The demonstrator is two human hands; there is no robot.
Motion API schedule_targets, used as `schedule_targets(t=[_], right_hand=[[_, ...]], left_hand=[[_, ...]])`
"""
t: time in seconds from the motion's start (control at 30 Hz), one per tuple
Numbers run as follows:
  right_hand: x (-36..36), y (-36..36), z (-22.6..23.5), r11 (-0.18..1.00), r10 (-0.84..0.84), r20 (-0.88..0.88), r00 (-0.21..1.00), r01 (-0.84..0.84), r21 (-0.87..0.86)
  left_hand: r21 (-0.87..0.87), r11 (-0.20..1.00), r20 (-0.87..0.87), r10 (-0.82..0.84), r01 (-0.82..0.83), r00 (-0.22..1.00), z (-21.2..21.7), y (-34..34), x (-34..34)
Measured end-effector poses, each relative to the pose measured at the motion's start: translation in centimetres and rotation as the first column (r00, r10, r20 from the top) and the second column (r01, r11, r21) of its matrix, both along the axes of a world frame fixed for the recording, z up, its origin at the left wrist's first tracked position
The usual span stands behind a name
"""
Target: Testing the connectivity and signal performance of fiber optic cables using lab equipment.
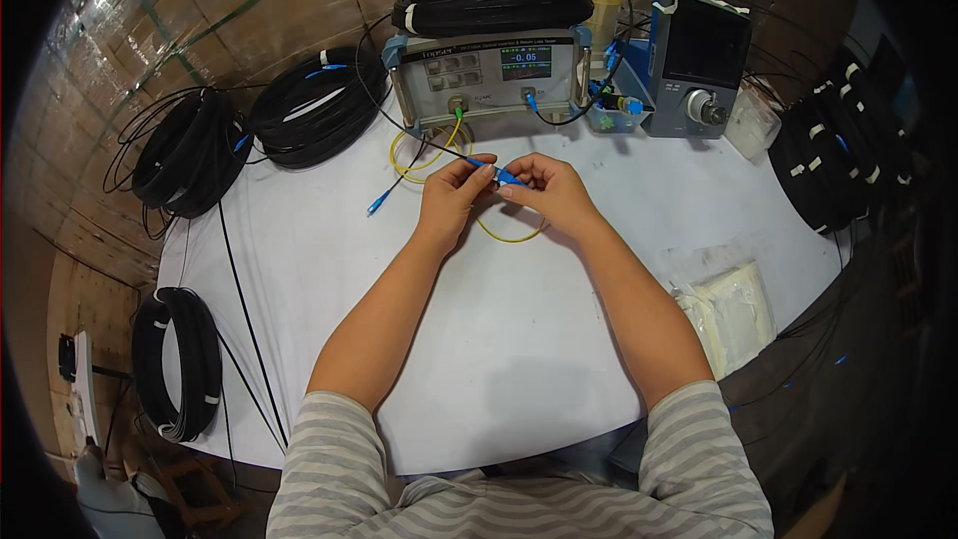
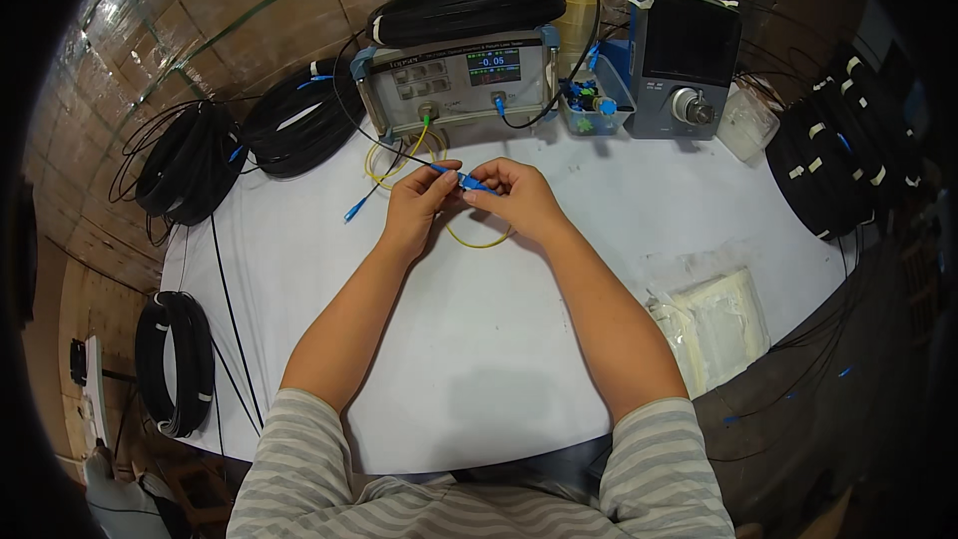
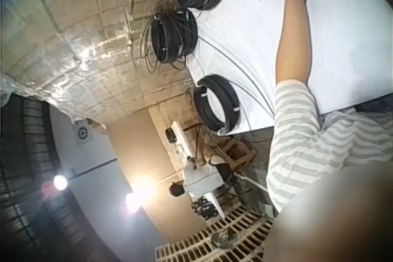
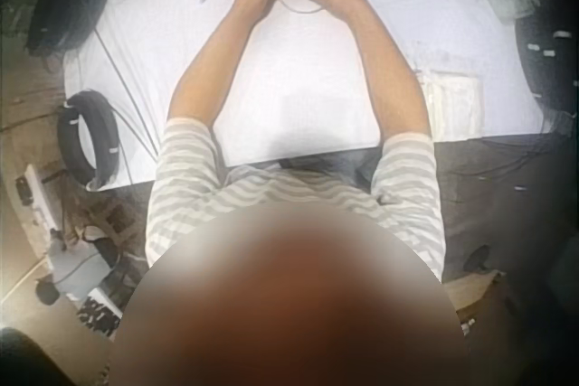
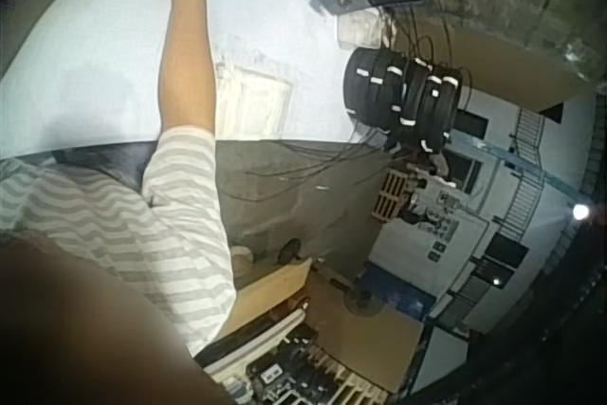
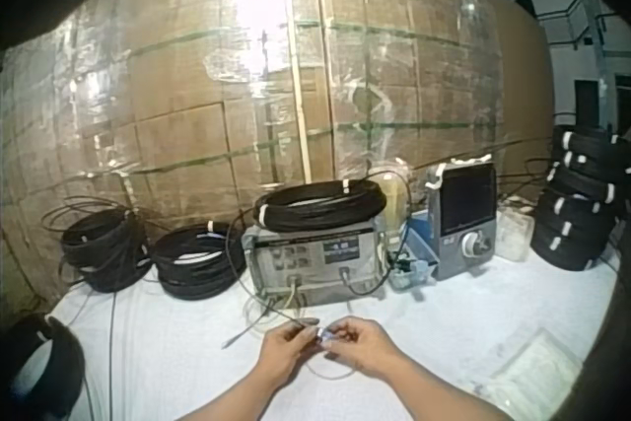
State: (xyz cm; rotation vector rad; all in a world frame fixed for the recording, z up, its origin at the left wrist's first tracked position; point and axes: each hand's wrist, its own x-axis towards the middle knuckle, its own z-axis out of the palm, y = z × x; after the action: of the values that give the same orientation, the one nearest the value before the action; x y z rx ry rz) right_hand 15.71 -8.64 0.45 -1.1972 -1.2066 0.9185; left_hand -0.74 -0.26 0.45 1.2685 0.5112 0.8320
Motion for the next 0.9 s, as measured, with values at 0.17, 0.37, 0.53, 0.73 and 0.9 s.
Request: schedule_targets(t=[0.17,0.37,0.53,0.73,0.9], right_hand=[[0.05,-0.06,-0.04,1.000,-0.011,0.005,1.000,0.011,0.003],[-0.09,-0.15,-0.08,0.999,-0.042,-0.009,0.999,0.042,-0.013],[-0.13,-0.37,0.43,0.998,-0.048,0.066,0.997,0.051,-0.036],[0.05,-0.16,0.04,0.998,-0.058,0.039,0.998,0.058,-0.021],[0.14,-0.15,-0.01,0.999,-0.053,0.033,0.998,0.053,-0.012]], left_hand=[[-0.046,0.999,0.049,0.017,-0.015,0.999,0.09,-0.12,0.05],[-0.024,1.000,0.009,0.011,-0.011,1.000,0.12,-0.08,0.06],[-0.026,0.999,0.002,0.020,-0.020,1.000,0.06,-0.14,0.15],[-0.085,0.996,0.041,-0.036,0.039,0.999,-0.28,0.04,0.12],[-0.079,0.996,0.023,-0.031,0.032,0.999,-0.20,-0.05,0.15]])
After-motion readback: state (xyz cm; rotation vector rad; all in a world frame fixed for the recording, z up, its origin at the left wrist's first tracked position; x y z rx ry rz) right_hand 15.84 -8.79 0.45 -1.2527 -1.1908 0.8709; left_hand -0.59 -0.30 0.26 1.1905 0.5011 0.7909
